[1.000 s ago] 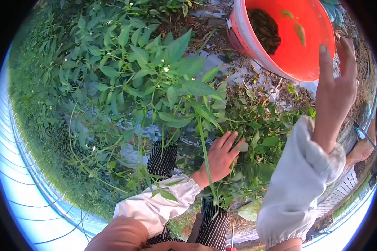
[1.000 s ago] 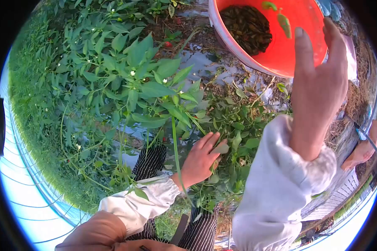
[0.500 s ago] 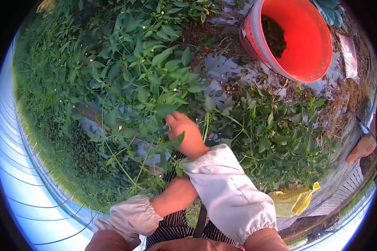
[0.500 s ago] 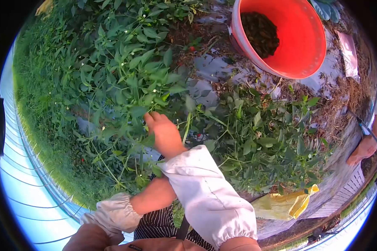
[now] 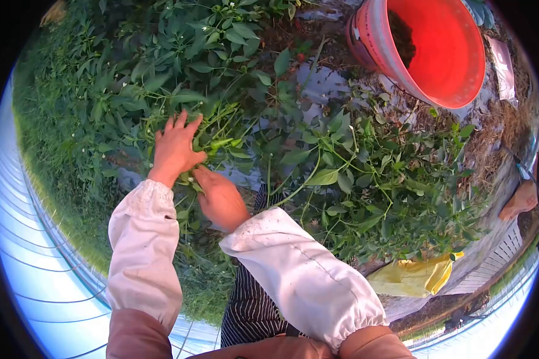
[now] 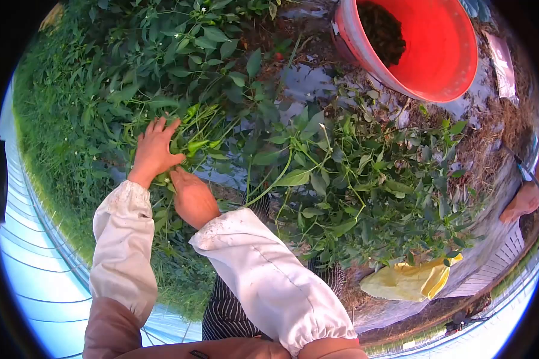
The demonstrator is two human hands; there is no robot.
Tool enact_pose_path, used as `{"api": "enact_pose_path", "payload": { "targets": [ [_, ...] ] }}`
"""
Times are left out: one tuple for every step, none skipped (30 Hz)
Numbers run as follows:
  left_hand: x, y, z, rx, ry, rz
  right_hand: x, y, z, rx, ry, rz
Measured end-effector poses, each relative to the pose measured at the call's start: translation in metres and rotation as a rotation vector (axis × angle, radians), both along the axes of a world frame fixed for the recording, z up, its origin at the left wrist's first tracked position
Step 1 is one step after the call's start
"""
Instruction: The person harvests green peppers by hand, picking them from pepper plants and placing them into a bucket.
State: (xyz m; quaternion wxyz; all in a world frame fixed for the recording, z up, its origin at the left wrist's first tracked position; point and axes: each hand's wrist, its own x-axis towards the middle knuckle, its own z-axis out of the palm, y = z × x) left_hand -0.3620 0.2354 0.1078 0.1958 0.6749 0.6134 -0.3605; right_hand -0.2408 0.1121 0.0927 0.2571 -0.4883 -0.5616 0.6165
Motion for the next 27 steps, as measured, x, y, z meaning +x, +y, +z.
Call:
{"api": "enact_pose_path", "payload": {
  "targets": [
    [-0.026, -0.004, -0.011, 0.019, -0.026, 0.121, -0.004, 0.001, 0.002, -0.021, 0.051, -0.029],
    [-0.044, -0.009, -0.017, 0.015, -0.016, 0.123, -0.009, 0.001, 0.003, -0.041, 0.105, -0.057],
    [-0.059, -0.015, -0.023, 0.03, -0.059, 0.208, -0.013, 0.001, 0.003, -0.061, 0.157, -0.084],
    [-0.074, -0.022, -0.032, 0.045, -0.104, 0.293, -0.014, -0.002, -0.001, -0.018, 0.165, -0.121],
    [-0.094, -0.032, -0.046, 0.043, -0.1, 0.296, -0.011, -0.005, -0.008, -0.021, 0.168, -0.118],
    [-0.114, -0.043, -0.062, 0.099, -0.244, 0.346, -0.005, -0.008, -0.018, -0.067, 0.126, -0.174],
    [-0.107, -0.039, -0.056, 0.156, -0.39, 0.395, 0.002, -0.01, -0.029, -0.114, 0.082, -0.231],
    [-0.1, -0.041, -0.047, 0.118, -0.328, 0.483, 0.01, -0.01, -0.044, -0.304, 0.114, -0.361],
    [-0.103, -0.049, -0.052, 0.121, -0.324, 0.494, 0.021, -0.008, -0.063, -0.493, 0.144, -0.485],
    [-0.109, -0.06, -0.061, 0.219, -0.33, 0.482, 0.036, -0.003, -0.086, -0.544, 0.078, -0.53],
    [-0.113, -0.072, -0.065, 0.305, -0.332, 0.47, 0.051, -0.002, -0.115, -0.464, -0.021, -0.59],
    [-0.095, -0.069, -0.051, 0.306, -0.325, 0.506, 0.07, 0.003, -0.134, -0.408, -0.065, -0.599],
    [-0.094, -0.073, -0.052, 0.297, -0.32, 0.522, 0.089, -0.004, -0.17, -0.431, -0.063, -0.617],
    [-0.094, -0.077, -0.055, 0.28, -0.312, 0.606, 0.104, -0.001, -0.182, -0.61, -0.057, -0.726],
    [-0.097, -0.082, -0.061, 0.266, -0.305, 0.688, 0.108, 0.007, -0.186, -0.704, 0.001, -0.868],
    [-0.101, -0.092, -0.071, 0.39, -0.316, 0.541, 0.108, 0.006, -0.183, -0.672, 0.074, -0.85],
    [-0.104, -0.101, -0.078, 0.392, -0.318, 0.552, 0.108, 0.006, -0.181, -0.636, 0.149, -0.829],
    [-0.096, -0.106, -0.077, 0.437, -0.243, 0.476, 0.101, 0.013, -0.175, -0.634, 0.145, -0.818],
    [-0.091, -0.109, -0.076, 0.474, -0.166, 0.399, 0.091, 0.014, -0.171, -0.516, 0.067, -0.673],
    [-0.089, -0.11, -0.073, 0.467, -0.167, 0.409, 0.081, 0.015, -0.165, -0.401, -0.011, -0.529],
    [-0.086, -0.107, -0.07, 0.456, -0.196, 0.435, 0.071, 0.018, -0.164, -0.283, -0.093, -0.35],
    [-0.085, -0.107, -0.071, 0.448, -0.224, 0.458, 0.061, 0.017, -0.169, -0.162, -0.17, -0.172],
    [-0.088, -0.111, -0.075, 0.45, -0.225, 0.46, 0.048, 0.015, -0.173, -0.16, -0.171, -0.17],
    [-0.093, -0.117, -0.08, 0.504, -0.241, 0.358, 0.035, 0.006, -0.189, -0.097, -0.422, 0.063],
    [-0.096, -0.119, -0.083, 0.557, -0.257, 0.252, 0.026, -0.001, -0.203, -0.032, -0.672, 0.293],
    [-0.09, -0.115, -0.079, 0.576, -0.264, 0.303, 0.02, -0.008, -0.213, -0.029, -0.673, 0.286],
    [-0.09, -0.114, -0.079, 0.58, -0.264, 0.298, 0.013, -0.013, -0.216, 0.118, -0.735, 0.259]
  ]
}}
